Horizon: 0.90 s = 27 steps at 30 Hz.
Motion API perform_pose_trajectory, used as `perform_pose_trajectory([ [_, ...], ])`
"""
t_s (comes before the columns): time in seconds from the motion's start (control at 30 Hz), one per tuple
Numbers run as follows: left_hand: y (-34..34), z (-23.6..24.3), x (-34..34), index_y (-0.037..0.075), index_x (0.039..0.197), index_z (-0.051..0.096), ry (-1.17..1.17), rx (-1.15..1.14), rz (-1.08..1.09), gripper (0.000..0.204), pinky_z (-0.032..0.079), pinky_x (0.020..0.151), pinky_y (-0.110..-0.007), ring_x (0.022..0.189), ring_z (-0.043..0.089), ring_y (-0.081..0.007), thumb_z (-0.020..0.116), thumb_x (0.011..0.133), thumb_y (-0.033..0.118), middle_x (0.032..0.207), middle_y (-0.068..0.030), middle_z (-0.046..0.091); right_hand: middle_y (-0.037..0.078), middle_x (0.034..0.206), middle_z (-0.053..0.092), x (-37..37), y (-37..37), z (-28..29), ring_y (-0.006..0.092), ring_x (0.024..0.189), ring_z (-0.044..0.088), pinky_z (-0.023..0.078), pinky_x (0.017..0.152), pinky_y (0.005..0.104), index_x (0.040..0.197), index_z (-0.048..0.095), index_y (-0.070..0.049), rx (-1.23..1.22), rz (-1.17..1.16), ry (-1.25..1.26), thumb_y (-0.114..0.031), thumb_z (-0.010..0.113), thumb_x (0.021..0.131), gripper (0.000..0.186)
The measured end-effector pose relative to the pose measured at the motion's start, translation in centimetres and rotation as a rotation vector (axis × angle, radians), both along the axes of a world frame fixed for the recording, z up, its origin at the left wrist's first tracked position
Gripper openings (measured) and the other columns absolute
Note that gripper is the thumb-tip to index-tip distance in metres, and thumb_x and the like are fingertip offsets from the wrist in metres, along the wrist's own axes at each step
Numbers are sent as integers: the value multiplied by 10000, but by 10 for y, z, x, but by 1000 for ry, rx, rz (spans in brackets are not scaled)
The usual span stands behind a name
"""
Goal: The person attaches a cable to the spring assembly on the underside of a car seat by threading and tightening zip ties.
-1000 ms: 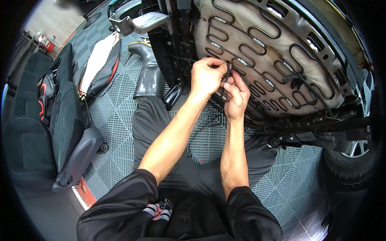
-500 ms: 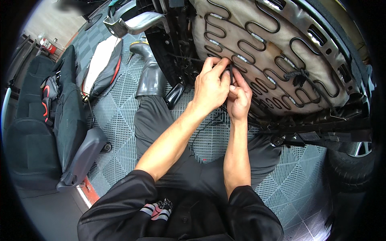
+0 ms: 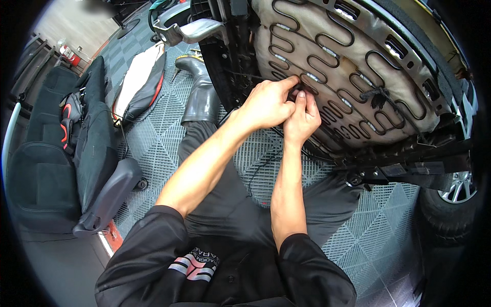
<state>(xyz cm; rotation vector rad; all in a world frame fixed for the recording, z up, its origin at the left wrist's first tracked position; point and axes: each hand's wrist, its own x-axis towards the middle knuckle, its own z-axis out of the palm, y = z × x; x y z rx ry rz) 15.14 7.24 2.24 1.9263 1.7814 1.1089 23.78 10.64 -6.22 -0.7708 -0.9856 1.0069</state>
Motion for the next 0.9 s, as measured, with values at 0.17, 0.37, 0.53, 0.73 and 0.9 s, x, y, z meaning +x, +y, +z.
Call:
perform_pose_trajectory([
  [0.17,8,7,-18,-31,1283,596,-71,-183,-145,565,382,498,-332,512,412,-124,598,724,43,557,-55,450,73,908,722,6,7,2,110,804,630,515,756,253,1046,713,78,81,68,-49,-62,643,965,177],
  [0.37,1,22,-17,-17,1335,581,10,-241,-140,630,397,492,-317,489,437,-117,620,714,82,542,-65,478,49,836,708,-3,5,0,91,704,612,512,666,243,1005,701,84,85,21,82,-53,691,940,153],
  [0.53,-11,14,-16,-98,1383,506,-96,-258,-130,733,454,569,-283,549,487,-112,621,685,94,598,-76,520,75,779,682,-26,1,1,117,608,616,537,591,252,947,659,75,-100,-85,290,-23,635,961,102],
  [0.73,-6,-5,-27,-89,1340,562,-391,-177,-126,550,471,591,-249,622,510,-51,633,810,38,681,15,572,51,731,646,-36,-1,2,78,565,540,448,522,218,945,639,54,-48,51,604,-50,623,971,108],
  [0.9,1,4,-25,-57,1150,690,-648,-155,8,321,471,585,-228,630,562,-69,688,905,150,760,-13,667,45,707,637,-36,5,-1,70,551,515,417,516,204,962,639,52,-36,-49,489,-28,621,967,82],
])
